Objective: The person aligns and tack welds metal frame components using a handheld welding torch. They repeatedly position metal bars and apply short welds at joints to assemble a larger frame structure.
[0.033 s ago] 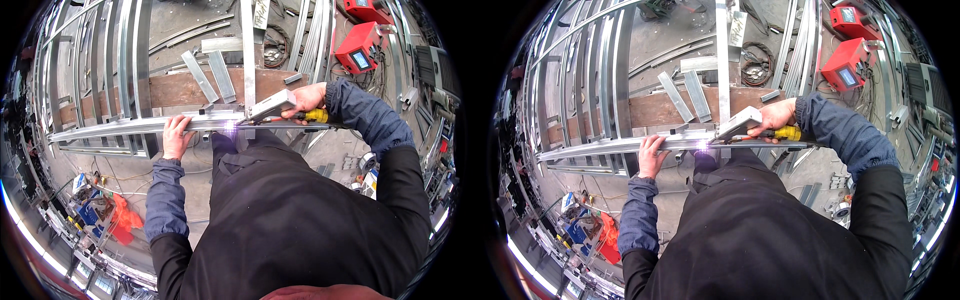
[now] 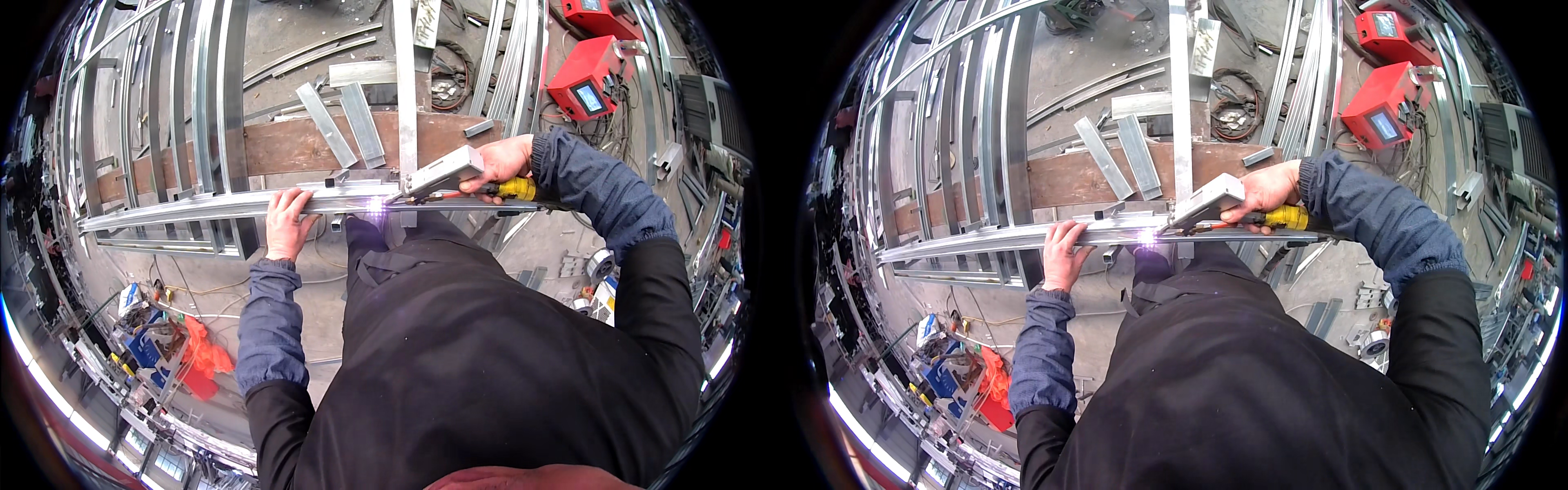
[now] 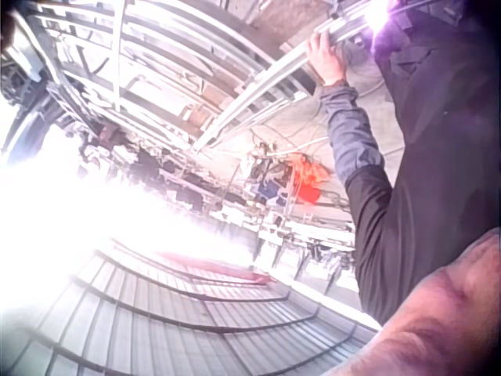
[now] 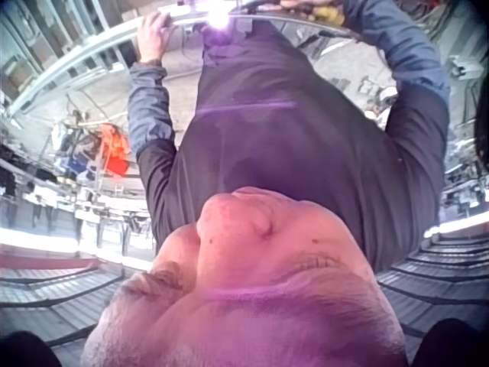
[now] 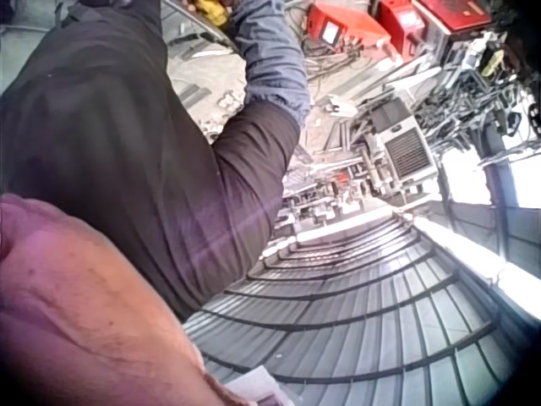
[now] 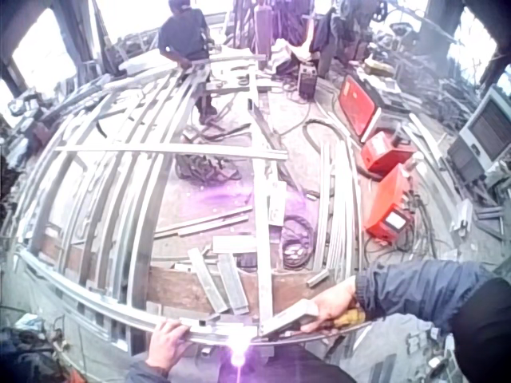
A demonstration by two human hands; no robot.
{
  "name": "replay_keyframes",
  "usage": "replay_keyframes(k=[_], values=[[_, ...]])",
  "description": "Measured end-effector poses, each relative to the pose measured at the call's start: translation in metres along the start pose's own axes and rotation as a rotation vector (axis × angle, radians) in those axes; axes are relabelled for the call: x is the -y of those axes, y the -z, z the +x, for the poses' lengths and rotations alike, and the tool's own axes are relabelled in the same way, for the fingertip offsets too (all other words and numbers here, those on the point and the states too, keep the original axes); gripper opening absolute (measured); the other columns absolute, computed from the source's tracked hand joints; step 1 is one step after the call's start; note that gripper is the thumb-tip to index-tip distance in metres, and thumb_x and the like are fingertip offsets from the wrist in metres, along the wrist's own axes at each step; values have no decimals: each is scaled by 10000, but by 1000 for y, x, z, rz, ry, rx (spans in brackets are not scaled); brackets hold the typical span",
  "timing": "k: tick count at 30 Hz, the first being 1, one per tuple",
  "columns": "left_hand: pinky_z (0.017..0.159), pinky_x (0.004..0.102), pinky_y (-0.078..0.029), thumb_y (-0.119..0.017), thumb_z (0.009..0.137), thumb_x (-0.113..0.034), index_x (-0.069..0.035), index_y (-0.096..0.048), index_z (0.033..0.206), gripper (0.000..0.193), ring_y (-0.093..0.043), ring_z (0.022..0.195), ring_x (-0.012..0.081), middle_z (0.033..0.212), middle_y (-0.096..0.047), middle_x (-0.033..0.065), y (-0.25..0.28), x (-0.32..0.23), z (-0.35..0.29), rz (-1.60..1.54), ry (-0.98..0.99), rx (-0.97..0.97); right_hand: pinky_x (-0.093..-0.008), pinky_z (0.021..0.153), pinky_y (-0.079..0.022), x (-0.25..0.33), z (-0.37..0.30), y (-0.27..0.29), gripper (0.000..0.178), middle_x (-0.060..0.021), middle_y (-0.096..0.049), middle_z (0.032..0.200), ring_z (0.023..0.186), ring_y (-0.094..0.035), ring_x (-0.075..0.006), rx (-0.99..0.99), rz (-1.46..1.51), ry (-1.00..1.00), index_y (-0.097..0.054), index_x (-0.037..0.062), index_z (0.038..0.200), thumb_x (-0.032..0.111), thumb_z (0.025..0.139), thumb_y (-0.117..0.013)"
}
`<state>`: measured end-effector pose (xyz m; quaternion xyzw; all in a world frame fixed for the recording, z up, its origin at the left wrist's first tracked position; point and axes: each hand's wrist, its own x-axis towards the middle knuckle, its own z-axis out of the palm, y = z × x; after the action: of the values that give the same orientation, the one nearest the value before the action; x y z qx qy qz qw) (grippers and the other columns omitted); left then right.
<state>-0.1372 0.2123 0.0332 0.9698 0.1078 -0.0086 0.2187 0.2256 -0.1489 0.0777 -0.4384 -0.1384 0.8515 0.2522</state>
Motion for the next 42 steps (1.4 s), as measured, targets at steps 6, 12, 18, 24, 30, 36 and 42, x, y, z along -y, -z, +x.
replay_keyframes(k=[6,12,18,24,30,36,42], values=[[1096,475,-533,-948,741,-144,-123,-772,1289,576,-637,1246,349,1297,-719,67,-1,2,0,-34,14,15,-314,608,-566,5,-3,-4,376,-62,-689,768,639,-691,-153,-1,-19,21,-690,39,1276,375,1120,-757],[1115,482,-532,-946,750,-149,-126,-777,1299,575,-639,1253,359,1316,-723,75,-2,4,3,-45,5,4,-334,620,-576,-7,-15,-9,413,-75,-703,810,672,-700,-157,17,-41,165,-663,26,1354,356,1122,-752],[1104,502,-526,-942,763,-167,-109,-771,1324,589,-652,1267,366,1325,-719,111,8,-4,-1,-56,-5,23,-371,647,-568,-19,-82,-50,233,-82,-714,798,704,-702,-187,-271,-259,307,-670,8,1234,185,1084,-656],[1158,493,-507,-954,751,-221,-108,-707,1397,701,-613,1295,350,1375,-664,104,19,14,-13,36,-109,28,-374,675,-586,-87,-84,-115,558,-80,-707,886,725,-708,-208,-501,100,394,-613,10,1514,107,965,-605],[1141,468,-504,-951,770,-247,-117,-694,1397,690,-618,1289,330,1322,-661,88,45,56,-27,131,-185,42,-347,639,-556,-78,-42,-200,1016,-59,-693,827,706,-697,-188,-741,112,516,-604,-3,1523,700,852,-900],[977,502,-547,-910,759,-186,-75,-670,1087,422,-640,1135,350,1119,-635,118,33,112,-4,41,-356,11,-338,679,-572,-98,27,-264,559,-56,-699,868,753,-696,-169,-925,284,603,-618,10,1436,308,1028,-857],[963,481,-549,-921,800,-249,-80,-705,1098,405,-640,1144,337,1128,-644,98,51,100,4,53,-391,133,-335,755,-607,-50,91,-346,439,-32,-728,985,820,-713,-152,-1256,406,763,-624,-4,1392,104,1028,-845]])
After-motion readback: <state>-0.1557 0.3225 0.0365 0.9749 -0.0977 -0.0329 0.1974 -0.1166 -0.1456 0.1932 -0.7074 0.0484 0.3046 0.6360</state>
